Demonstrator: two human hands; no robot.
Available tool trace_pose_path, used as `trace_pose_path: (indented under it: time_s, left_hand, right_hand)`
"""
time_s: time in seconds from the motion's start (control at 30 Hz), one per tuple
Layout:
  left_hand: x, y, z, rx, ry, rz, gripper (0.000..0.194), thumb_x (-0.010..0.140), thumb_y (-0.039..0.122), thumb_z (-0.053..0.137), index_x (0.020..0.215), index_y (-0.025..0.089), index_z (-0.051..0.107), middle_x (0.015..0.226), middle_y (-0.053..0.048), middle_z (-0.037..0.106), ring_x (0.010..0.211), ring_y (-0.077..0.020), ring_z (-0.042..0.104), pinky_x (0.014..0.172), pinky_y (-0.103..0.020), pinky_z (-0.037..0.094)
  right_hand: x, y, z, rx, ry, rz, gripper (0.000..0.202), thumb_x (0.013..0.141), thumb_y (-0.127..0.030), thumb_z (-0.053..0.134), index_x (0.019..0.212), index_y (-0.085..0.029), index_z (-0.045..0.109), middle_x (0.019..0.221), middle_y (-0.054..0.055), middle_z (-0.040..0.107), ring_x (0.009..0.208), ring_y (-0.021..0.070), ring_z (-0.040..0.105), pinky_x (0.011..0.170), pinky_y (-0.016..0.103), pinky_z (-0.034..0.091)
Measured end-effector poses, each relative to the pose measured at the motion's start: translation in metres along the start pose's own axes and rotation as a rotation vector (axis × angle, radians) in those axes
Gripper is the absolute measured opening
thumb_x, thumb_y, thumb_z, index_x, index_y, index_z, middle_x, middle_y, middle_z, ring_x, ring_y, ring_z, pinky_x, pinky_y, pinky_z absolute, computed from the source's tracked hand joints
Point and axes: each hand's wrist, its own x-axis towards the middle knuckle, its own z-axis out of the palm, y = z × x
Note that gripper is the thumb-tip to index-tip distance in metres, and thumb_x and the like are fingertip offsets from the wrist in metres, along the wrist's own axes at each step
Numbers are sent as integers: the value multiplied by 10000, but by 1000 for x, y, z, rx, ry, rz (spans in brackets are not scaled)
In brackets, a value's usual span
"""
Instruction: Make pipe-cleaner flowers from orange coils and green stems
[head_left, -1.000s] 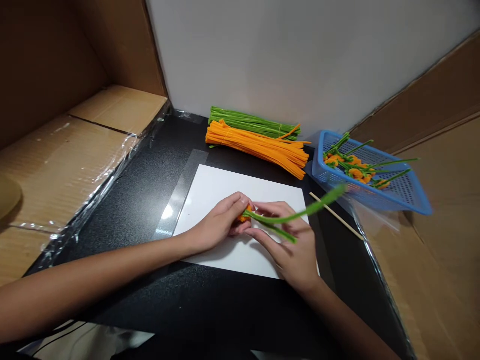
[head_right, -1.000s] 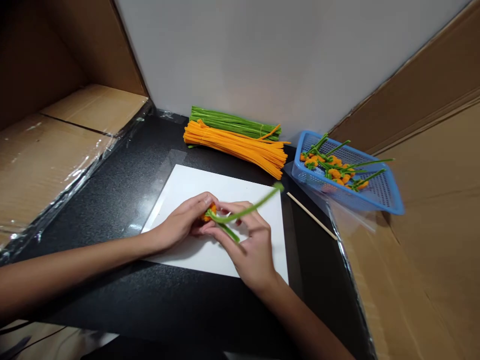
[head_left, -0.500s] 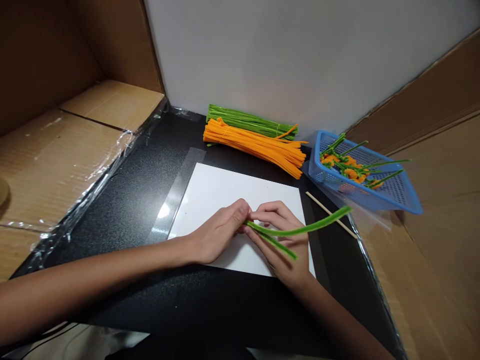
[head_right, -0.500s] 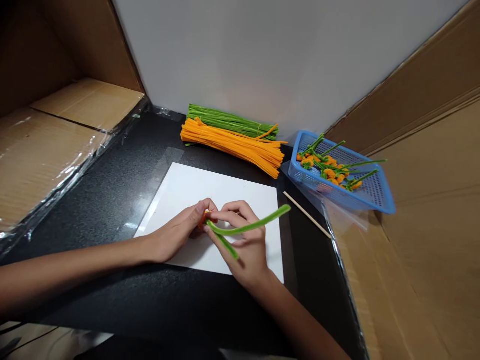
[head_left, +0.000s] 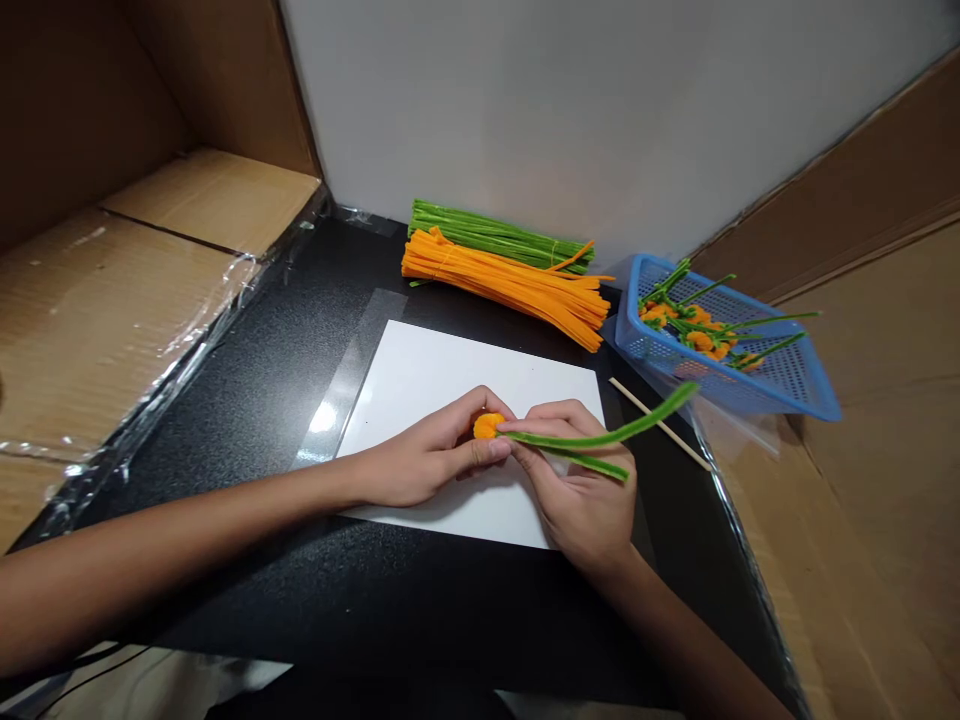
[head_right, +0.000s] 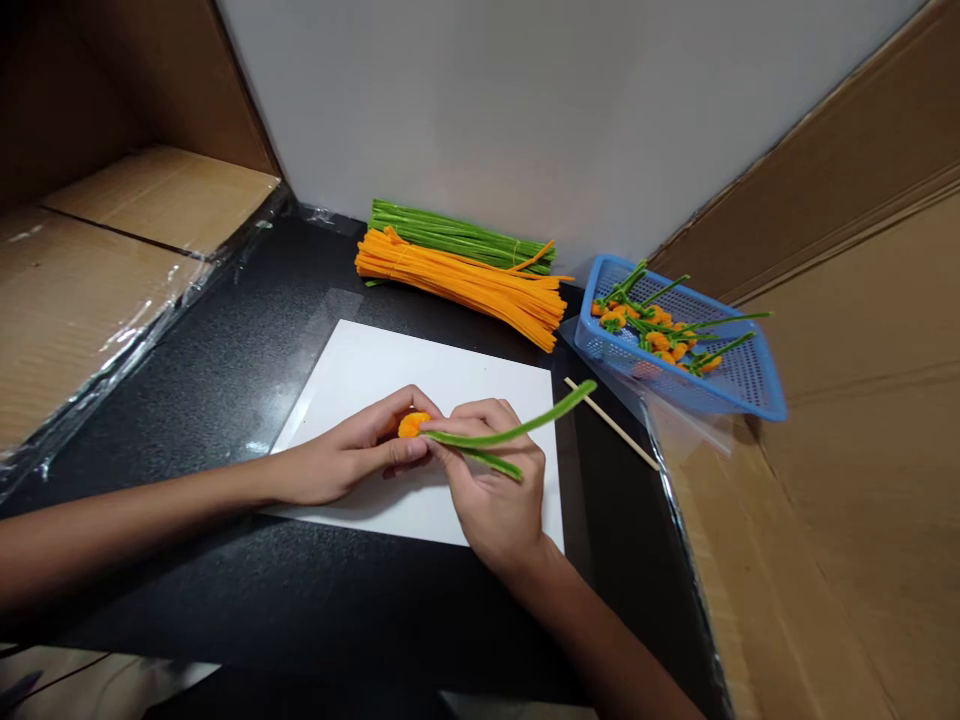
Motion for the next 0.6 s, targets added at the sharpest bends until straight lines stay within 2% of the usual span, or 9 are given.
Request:
trace_pose_path:
  time_s: [0.2,0.37,0.5,0.6]
  left_hand:
    - [1,1,-4,78,-12,37,178,1013,337,531,1048,163,517,804,31,473,723,-116,417,718,-261,359]
    - [2,2,-4,90,-14,46,184,1016,339,523,1061,160,530,869,13,506,791,-125,462,767,-266,385]
    - [0,2,-2,140,4,53,212,1007,343,533,1119,163,532,976,-22,554,903,-153,513,835,-291,412]
    - [-1,2,-1,137,-28,47,273,982,333,576,1201,183,514,996,-29,563,901,-161,527,816,-297,439]
  right_hand:
    - [0,-2,0,-46,-5,-61,191,875,-62,693,931,-222,781,858,22,690,780,144,671,710,287,547]
    - [-2,0,2,-108,39,-139,173,863,-37,687,903,-192,755,868,44,705,835,169,675,749,306,571]
    - [-5,0,5,-176,56,-127,166,875,-45,667,927,-188,734,899,54,694,881,191,676,788,333,583]
    - [-6,0,5,-187,64,-117,168,890,-47,641,939,-188,717,911,52,681,890,189,676,807,334,585]
